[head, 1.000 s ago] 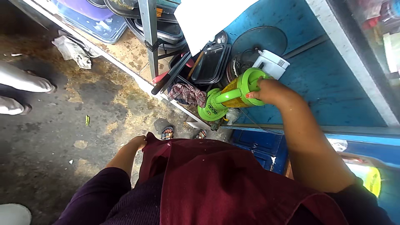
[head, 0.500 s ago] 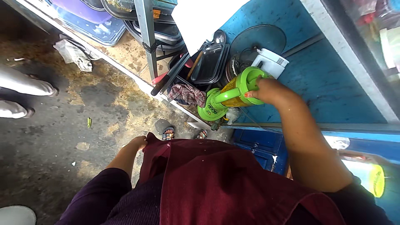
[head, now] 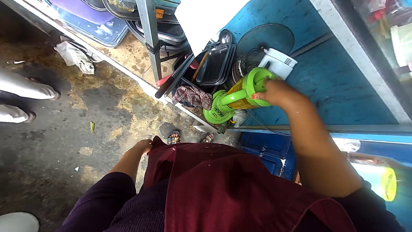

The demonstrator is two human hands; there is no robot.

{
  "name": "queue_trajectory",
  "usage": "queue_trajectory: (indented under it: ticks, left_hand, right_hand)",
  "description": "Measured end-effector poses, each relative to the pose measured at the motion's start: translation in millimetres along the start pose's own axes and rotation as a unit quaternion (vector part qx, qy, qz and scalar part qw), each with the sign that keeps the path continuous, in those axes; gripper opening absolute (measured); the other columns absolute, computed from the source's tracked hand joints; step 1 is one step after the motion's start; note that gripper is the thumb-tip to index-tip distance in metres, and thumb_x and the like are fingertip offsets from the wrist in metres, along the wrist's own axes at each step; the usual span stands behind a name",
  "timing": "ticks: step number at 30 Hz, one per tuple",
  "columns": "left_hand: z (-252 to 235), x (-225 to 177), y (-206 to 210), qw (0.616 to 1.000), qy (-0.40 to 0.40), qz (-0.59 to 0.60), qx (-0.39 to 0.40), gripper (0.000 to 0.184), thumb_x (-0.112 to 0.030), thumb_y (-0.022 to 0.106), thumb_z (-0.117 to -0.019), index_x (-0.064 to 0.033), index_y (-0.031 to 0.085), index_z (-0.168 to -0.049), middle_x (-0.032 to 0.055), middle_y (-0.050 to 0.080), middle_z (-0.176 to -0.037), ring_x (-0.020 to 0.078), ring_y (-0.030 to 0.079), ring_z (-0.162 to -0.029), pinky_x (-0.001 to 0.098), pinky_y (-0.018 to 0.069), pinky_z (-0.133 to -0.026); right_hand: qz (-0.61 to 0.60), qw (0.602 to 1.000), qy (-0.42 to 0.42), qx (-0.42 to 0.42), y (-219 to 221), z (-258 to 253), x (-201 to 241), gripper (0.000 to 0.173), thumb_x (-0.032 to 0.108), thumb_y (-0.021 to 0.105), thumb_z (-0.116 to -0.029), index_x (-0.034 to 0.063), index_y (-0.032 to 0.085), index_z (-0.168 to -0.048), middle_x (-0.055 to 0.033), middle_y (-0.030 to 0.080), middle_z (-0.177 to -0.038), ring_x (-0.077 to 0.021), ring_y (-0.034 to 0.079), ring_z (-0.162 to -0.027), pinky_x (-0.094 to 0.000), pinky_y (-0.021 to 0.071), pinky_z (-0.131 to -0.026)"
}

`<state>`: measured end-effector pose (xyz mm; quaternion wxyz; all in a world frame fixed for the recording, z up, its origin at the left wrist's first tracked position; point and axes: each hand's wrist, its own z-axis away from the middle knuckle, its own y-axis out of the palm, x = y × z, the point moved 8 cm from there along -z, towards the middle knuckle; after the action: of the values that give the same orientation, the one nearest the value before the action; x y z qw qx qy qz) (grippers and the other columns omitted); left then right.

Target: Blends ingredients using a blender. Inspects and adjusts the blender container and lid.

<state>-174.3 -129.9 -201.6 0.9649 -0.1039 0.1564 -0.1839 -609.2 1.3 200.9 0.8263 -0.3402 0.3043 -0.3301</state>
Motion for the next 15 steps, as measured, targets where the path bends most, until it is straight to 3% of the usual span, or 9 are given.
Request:
queue_trajectory:
  ticks: [10,15]
  left_hand:
    - [-1.7,5.1,0.6,1.0,0.002,0.0,0.001,0.038,-0.019,0.054,-0.1047,-0.0017,0.059,-0.138,0.0272,0.059,-0.138,0.0435,0.053,-0.135,0.063,0.0377,-0.112]
    - [-1.2,5.9,-0.2,0.999,-0.006,0.032,0.012,0.038,-0.02,0.049,-0.1075,0.0013,0.058,-0.137,0.0297,0.057,-0.139,0.0442,0.051,-0.135,0.0632,0.0368,-0.112]
  right_hand:
    - [0.01,1.0,0.0,0.011,-0.2,-2.6,1.0,0.09,0.05,0.065,-0.0994,-0.012,0.031,-0.155,-0.0389,0.044,-0.149,-0.0536,0.039,-0.143,-0.0676,0.0367,-0.112]
    - [0.009,1.0,-0.002,0.012,-0.8,-2.0,1.3,0.091,0.05,0.065,-0.0992,-0.0123,0.03,-0.155,-0.0391,0.045,-0.148,-0.0545,0.04,-0.142,-0.0678,0.0371,-0.112]
